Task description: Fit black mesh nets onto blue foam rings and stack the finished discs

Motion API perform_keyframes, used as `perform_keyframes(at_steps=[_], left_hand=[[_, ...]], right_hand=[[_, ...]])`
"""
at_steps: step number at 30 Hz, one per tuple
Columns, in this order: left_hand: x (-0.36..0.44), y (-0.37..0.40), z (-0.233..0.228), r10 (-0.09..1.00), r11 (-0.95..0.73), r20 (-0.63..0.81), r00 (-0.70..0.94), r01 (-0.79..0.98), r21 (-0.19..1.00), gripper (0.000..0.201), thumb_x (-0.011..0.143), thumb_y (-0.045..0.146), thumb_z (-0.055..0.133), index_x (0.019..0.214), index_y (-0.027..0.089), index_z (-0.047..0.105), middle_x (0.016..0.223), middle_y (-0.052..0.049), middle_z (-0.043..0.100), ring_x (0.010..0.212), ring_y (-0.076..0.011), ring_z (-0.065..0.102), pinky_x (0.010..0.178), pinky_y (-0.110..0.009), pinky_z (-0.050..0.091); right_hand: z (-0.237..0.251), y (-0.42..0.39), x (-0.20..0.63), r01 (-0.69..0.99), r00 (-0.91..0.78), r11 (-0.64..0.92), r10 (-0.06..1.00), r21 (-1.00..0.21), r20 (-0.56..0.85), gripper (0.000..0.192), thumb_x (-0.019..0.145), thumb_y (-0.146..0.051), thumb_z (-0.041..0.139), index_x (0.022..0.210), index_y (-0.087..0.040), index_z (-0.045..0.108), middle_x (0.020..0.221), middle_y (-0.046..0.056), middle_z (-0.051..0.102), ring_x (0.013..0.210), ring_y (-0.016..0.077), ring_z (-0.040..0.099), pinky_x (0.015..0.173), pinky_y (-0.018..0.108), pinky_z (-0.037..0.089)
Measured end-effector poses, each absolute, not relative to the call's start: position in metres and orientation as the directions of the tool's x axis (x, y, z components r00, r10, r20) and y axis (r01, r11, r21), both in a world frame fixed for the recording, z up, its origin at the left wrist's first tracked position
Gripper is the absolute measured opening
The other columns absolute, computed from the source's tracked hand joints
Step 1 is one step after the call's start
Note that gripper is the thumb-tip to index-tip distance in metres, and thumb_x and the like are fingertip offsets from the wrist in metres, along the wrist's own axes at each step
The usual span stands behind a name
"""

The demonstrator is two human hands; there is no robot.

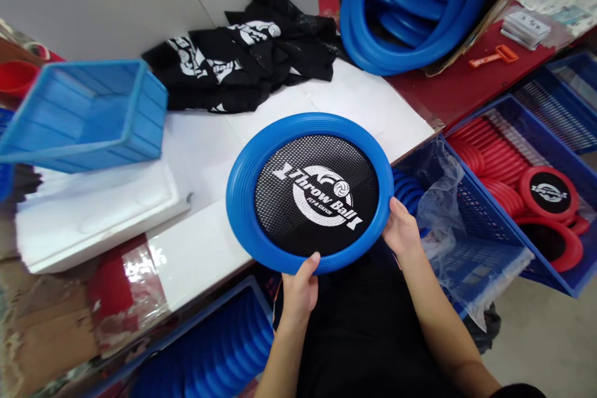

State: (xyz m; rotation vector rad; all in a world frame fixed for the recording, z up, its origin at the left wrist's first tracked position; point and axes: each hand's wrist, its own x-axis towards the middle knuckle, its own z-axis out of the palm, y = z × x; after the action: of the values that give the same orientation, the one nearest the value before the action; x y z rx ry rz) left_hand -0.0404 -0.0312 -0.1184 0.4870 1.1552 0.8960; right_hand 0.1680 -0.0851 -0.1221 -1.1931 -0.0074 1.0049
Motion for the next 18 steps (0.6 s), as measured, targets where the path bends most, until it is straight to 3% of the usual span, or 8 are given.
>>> perform_keyframes(at_steps=[2, 7, 11, 18], left_hand=[[-0.041, -0.029, -0.118, 0.808, 0.579, -0.574, 0.129, -0.349, 0.737, 0.078, 0.055, 0.029, 0.096, 0.13, 0.029, 0.074, 0.12, -0.004, 0.081, 0.133, -0.0321, 0.066, 0.12, -0.044, 0.049], [-0.041, -0.027, -0.117, 0.818, 0.568, -0.562, 0.125, -0.337, 0.751, 0.074, 0.058, 0.03, 0.095, 0.129, 0.029, 0.074, 0.118, -0.004, 0.081, 0.134, -0.0313, 0.066, 0.119, -0.043, 0.05], [-0.041, -0.027, -0.119, 0.826, 0.556, -0.55, 0.122, -0.333, 0.762, 0.076, 0.057, 0.031, 0.096, 0.129, 0.028, 0.074, 0.118, -0.004, 0.081, 0.135, -0.0318, 0.065, 0.119, -0.044, 0.05], [-0.04, -0.028, -0.119, 0.844, 0.529, -0.524, 0.112, -0.337, 0.779, 0.08, 0.055, 0.029, 0.098, 0.131, 0.028, 0.073, 0.12, -0.005, 0.08, 0.134, -0.0328, 0.066, 0.119, -0.045, 0.05]], right_hand=[[-0.122, -0.082, 0.166, -0.613, 0.623, 0.039, 0.638, -0.789, -0.453, 0.054, 0.061, -0.063, 0.097, 0.095, -0.025, 0.077, 0.092, 0.001, 0.081, 0.08, 0.0236, 0.075, 0.076, 0.038, 0.064], [-0.116, -0.075, 0.159, -0.5, 0.707, 0.065, 0.606, -0.863, -0.365, 0.056, 0.065, -0.067, 0.093, 0.099, -0.025, 0.077, 0.096, 0.003, 0.08, 0.088, 0.0259, 0.075, 0.081, 0.039, 0.064], [-0.114, -0.077, 0.168, -0.544, 0.655, 0.005, 0.628, -0.839, -0.42, 0.058, 0.066, -0.061, 0.093, 0.108, -0.025, 0.076, 0.1, 0.003, 0.08, 0.089, 0.0258, 0.075, 0.079, 0.038, 0.064], [-0.115, -0.078, 0.171, -0.531, 0.63, -0.022, 0.659, -0.847, -0.412, 0.061, 0.061, -0.059, 0.097, 0.105, -0.023, 0.074, 0.093, 0.003, 0.08, 0.079, 0.0242, 0.074, 0.074, 0.037, 0.064]])
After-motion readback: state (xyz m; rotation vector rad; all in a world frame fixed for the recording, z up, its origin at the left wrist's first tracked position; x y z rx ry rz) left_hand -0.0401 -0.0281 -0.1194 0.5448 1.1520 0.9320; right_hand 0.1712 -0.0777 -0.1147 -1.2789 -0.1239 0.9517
